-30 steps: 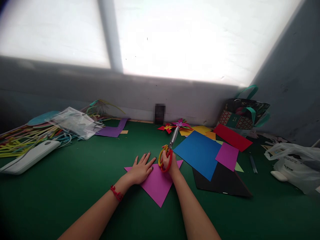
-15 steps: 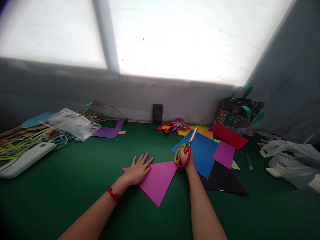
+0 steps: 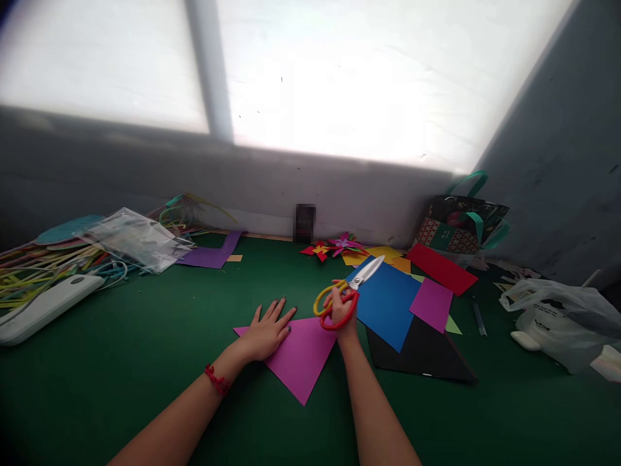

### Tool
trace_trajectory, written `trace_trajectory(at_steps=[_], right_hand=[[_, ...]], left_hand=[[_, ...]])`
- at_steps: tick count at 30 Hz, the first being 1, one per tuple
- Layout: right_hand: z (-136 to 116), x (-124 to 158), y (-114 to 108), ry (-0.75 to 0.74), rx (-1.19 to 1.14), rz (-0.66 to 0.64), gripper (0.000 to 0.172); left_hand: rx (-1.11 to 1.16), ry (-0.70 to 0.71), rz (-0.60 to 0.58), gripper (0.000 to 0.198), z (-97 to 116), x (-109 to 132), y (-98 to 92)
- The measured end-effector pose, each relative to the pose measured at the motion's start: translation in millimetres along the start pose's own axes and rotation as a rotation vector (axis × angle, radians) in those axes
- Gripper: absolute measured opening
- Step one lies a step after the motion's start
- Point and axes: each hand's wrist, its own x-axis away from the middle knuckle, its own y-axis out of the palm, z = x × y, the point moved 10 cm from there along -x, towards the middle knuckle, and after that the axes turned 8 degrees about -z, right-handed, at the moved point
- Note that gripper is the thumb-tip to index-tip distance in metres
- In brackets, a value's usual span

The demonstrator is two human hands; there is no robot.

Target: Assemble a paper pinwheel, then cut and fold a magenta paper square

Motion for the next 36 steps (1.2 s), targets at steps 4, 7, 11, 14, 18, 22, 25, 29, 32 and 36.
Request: trace_trajectory(at_steps=[4, 7, 11, 14, 18, 22, 25, 29, 32, 36], right_hand=[[24.2, 13.6, 48.2, 0.103, -0.003, -0.124, 0.03], [36.0, 15.5, 56.1, 0.139, 0.065, -0.146, 0.028], [34.7, 5.4, 36.3, 0.137, 0.116, -0.113, 0.024], [28.9, -7.1, 2.1, 0.121, 0.161, -0.051, 0.024], [27.4, -21.2, -56.6, 0.124, 0.201, 0.042, 0.025], [28.7, -26.4, -95.8, 0.117, 0.232, 0.097, 0.025], [27.3, -25.0, -101.7, 0.103, 0.261, 0.117, 0.025], [16.0, -20.3, -91.7, 0.052, 0.294, 0.155, 0.027], [8.2, -16.5, -73.5, 0.042, 0.308, 0.121, 0.03], [-2.4, -8.2, -53.2, 0.057, 0.409, 0.064, 0.036]], left_hand=[[-0.002, 0.004, -0.001, 0.052, -0.5, -0.6, 1.0], [-0.001, 0.003, 0.007, 0.052, -1.3, -1.3, 1.5], [0.005, 0.006, 0.015, 0.052, -1.6, -1.8, 1.6], [-0.004, 0.003, 0.014, 0.052, -1.5, -1.4, 1.5], [-0.023, 0.001, 0.005, 0.052, -0.2, -0.6, 1.2], [-0.034, -0.005, -0.01, 0.052, 0.5, -0.2, 1.1], [-0.028, -0.002, -0.006, 0.052, 0.9, -0.3, 0.3], [-0.052, -0.012, -0.007, 0.052, 0.5, -1.3, 1.3], [-0.07, -0.019, -0.006, 0.052, 0.2, -1.4, 2.3], [-0.051, -0.009, 0.024, 0.051, 0.8, 1.4, -0.8]])
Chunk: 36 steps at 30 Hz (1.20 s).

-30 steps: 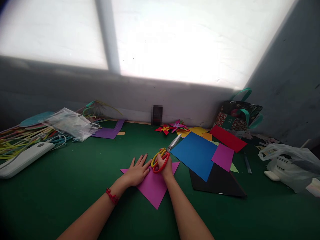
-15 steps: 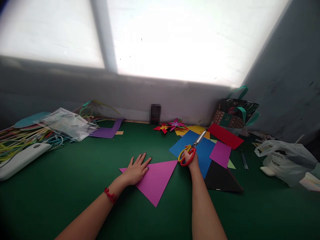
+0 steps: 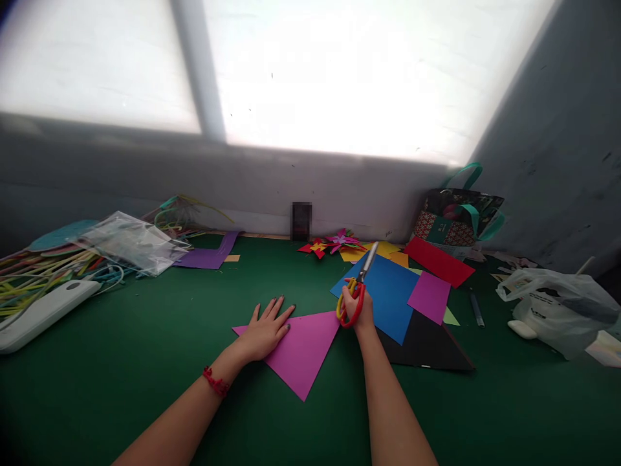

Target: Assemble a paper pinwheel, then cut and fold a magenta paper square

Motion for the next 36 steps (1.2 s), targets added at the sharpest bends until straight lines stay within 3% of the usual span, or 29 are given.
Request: trace_trajectory(at_steps=[5, 7, 13, 17, 20, 25, 27, 30, 36], right_hand=[[-8.5, 7.0, -26.3, 0.147, 0.628, 0.123, 0.055], [-2.6, 4.0, -37.1, 0.191, 0.763, 0.123, 0.06], [42.1, -3.8, -55.6, 0.361, 0.863, -0.001, 0.052], [29.3, -3.2, -56.9, 0.285, 0.835, 0.063, 0.045], [-0.4, -1.9, -34.8, 0.074, 0.77, 0.062, 0.034], [-20.4, 19.7, 62.0, -0.191, 0.553, -0.492, 0.024], [-22.4, 33.4, 87.5, -0.236, 0.512, -0.635, 0.025], [-22.2, 43.5, 102.2, -0.26, 0.52, -0.694, 0.03], [-21.5, 44.2, 102.2, -0.258, 0.555, -0.674, 0.03]], left_hand=[[0.104, 0.029, 0.076, 0.045, 1.4, 2.2, -8.4], [0.144, 0.056, 0.126, 0.04, 4.4, 2.0, -13.0], [0.224, 0.087, 0.296, 0.032, 7.8, 6.3, -29.9], [0.3, 0.106, 0.371, 0.022, 7.9, 7.9, -39.3], [0.34, 0.12, 0.41, 0.015, 11.7, 3.3, -43.0], [0.276, 0.124, 0.424, 0.009, 22.0, -7.2, -41.8], [0.238, 0.119, 0.426, 0.006, 22.8, -8.8, -40.5], [0.218, 0.104, 0.432, 0.004, 20.0, -9.1, -38.8], [0.291, 0.139, 0.486, 0.006, 16.0, -3.5, -46.8]])
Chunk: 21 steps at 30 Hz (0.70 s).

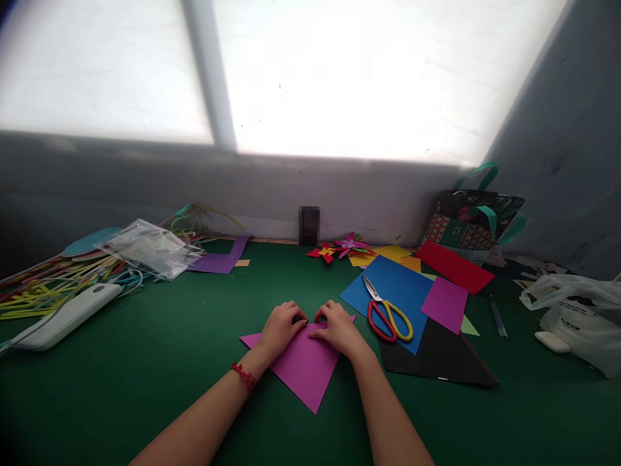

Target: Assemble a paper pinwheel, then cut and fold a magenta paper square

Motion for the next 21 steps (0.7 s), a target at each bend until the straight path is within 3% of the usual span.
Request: trace_trajectory(at_steps=[3, 6, 8, 10, 11, 12, 14, 17, 20, 21], right_hand=[[-0.9, 0.3, -1.2, 0.006, -0.003, -0.007, 0.031], [0.8, 0.3, 4.3, 0.025, -0.068, -0.088, 0.034], [3.8, 0.4, 7.8, 0.051, -0.101, -0.133, 0.034], [6.4, 0.4, 8.8, 0.072, -0.112, -0.145, 0.031], [6.9, 0.3, 8.6, 0.074, -0.113, -0.141, 0.029], [7.2, 0.2, 8.4, 0.074, -0.115, -0.136, 0.029], [6.8, 0.3, 8.4, 0.068, -0.118, -0.131, 0.028], [4.3, 1.5, 6.8, 0.047, -0.12, -0.112, 0.028], [1.1, 3.0, 4.2, 0.027, -0.124, -0.086, 0.03], [0.7, 3.3, 4.1, 0.028, -0.122, -0.084, 0.031]], left_hand=[[0.227, -0.027, 0.082, 0.006, -16.0, -1.9, -25.4], [0.681, -0.183, 0.23, 0.009, -62.9, 1.2, -59.2], [1.104, -0.283, 0.397, 0.014, -101.4, 11.3, -77.3], [1.231, -0.291, 0.542, 0.008, -127.5, 23.0, -99.6], [1.422, -0.268, 0.679, 0.008, -142.0, 32.1, -107.2], [1.562, -0.223, 0.832, 0.013, -154.6, 42.5, -115.1], [1.721, -0.213, 0.989, 0.025, -172.0, 56.4, -117.6], [1.814, -0.336, 0.951, 0.022, -180.9, 58.5, -101.8], [1.707, -0.4, 0.843, 0.005, -177.8, 50.8, -92.9], [1.658, -0.402, 0.823, 0.01, -175.2, 47.8, -92.0]])
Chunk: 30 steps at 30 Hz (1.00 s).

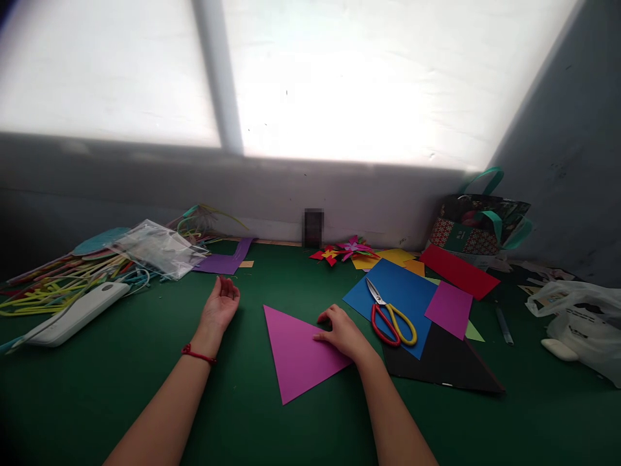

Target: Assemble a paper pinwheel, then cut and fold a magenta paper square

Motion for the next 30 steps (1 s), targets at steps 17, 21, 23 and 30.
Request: trace_trajectory(at_steps=[17, 21, 23, 30], right_hand=[[-1.0, -0.8, 1.8, 0.0, -0.009, -0.001, 0.026], [-3.4, 0.2, 0.2, -0.008, -0.026, 0.007, 0.03], [-4.0, 1.0, -1.3, 0.0, -0.039, 0.015, 0.031], [-7.8, 1.9, 11.3, 0.018, -0.055, -0.102, 0.03]], left_hand=[[-1.78, 0.138, -0.974, 0.024, -115.9, 95.9, 98.3], [-1.762, 0.143, -0.949, 0.014, -114.9, 92.5, 98.5], [-1.753, 0.134, -0.947, 0.014, -114.2, 92.8, 99.1], [-1.812, 0.026, -0.829, 0.022, -100.5, 99.1, 96.8]])
